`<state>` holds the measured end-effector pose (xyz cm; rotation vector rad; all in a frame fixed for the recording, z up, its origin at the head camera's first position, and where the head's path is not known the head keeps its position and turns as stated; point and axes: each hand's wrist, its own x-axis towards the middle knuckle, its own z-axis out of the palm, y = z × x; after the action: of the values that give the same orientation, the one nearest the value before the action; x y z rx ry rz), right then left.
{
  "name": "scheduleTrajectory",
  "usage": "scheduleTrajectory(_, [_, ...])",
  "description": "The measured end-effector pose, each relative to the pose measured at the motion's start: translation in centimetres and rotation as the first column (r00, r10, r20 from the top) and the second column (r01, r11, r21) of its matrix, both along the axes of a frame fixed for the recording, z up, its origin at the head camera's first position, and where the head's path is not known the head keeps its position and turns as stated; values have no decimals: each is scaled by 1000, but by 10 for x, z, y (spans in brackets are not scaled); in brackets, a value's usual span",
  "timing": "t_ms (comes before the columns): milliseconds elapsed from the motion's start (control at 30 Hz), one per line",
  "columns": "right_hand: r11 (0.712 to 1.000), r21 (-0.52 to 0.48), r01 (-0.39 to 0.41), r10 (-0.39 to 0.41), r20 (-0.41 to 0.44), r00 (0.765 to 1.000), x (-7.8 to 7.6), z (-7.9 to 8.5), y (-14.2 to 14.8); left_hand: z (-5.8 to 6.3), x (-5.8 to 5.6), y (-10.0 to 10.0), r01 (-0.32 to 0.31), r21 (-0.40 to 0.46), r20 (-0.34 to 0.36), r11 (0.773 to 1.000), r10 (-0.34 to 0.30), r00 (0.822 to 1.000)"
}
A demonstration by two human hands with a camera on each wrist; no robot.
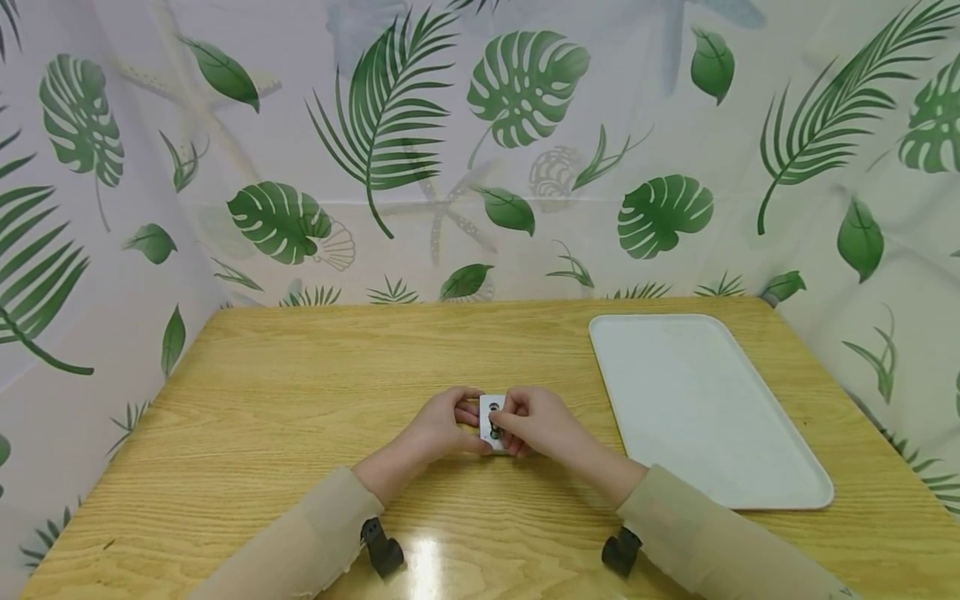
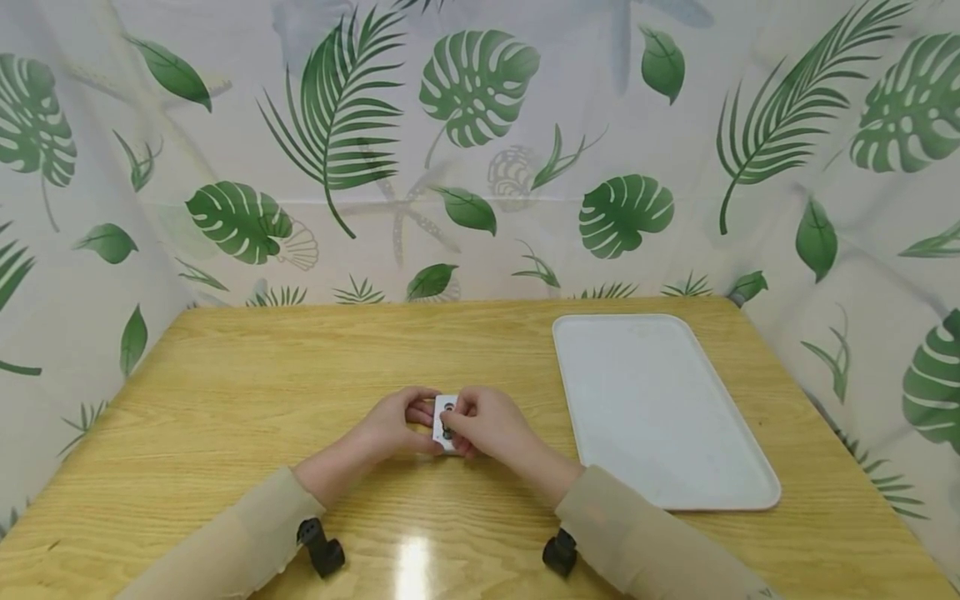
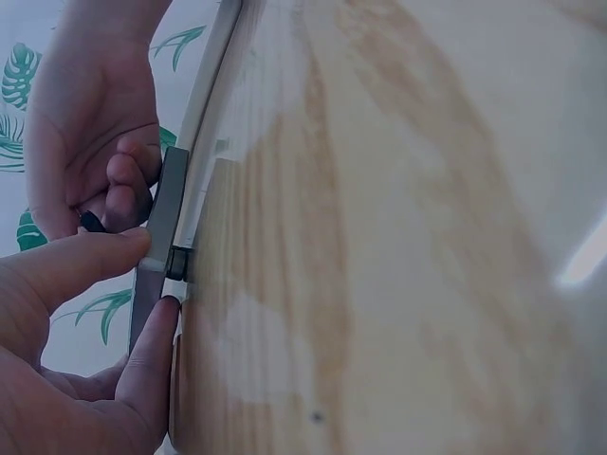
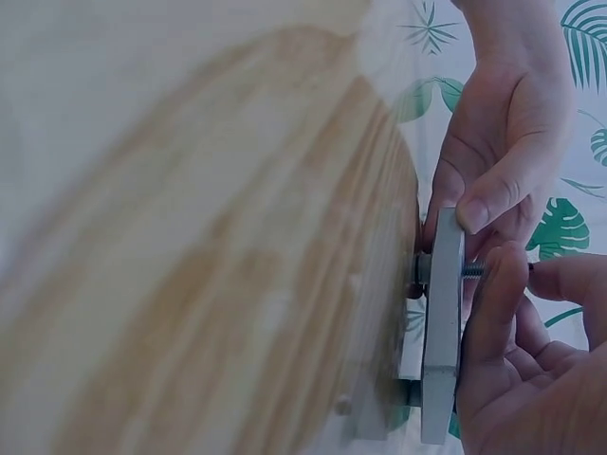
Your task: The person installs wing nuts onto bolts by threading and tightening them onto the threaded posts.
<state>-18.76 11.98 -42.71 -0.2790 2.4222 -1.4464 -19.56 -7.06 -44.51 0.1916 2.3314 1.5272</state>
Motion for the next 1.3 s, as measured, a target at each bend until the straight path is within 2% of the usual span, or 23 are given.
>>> scheduleTrajectory(300, [999, 32, 15, -14, -25, 1000, 2, 0, 1, 0, 0, 1, -12, -10, 6, 1000, 12, 1000])
scheduleTrajectory(600, [994, -56, -95, 92, -46, 995, 2, -2, 5, -1, 1, -1, -2, -22, 10, 1000, 3, 1000])
scheduleTrajectory(767, [990, -79, -116, 114, -30, 993, 0, -4, 8, 0, 1, -1, -1, -22, 4, 1000, 1, 1000])
scheduleTrajectory(933, [995, -65, -78, 77, -10, 997, 1, -3, 7, 2, 2, 0, -7, -21, 0, 1000, 7, 1000])
scheduleTrajectory(1300, [999, 36, 28, -27, -23, 999, 4, -1, 0, 2, 1, 1, -17, -18, 10, 1000, 17, 1000])
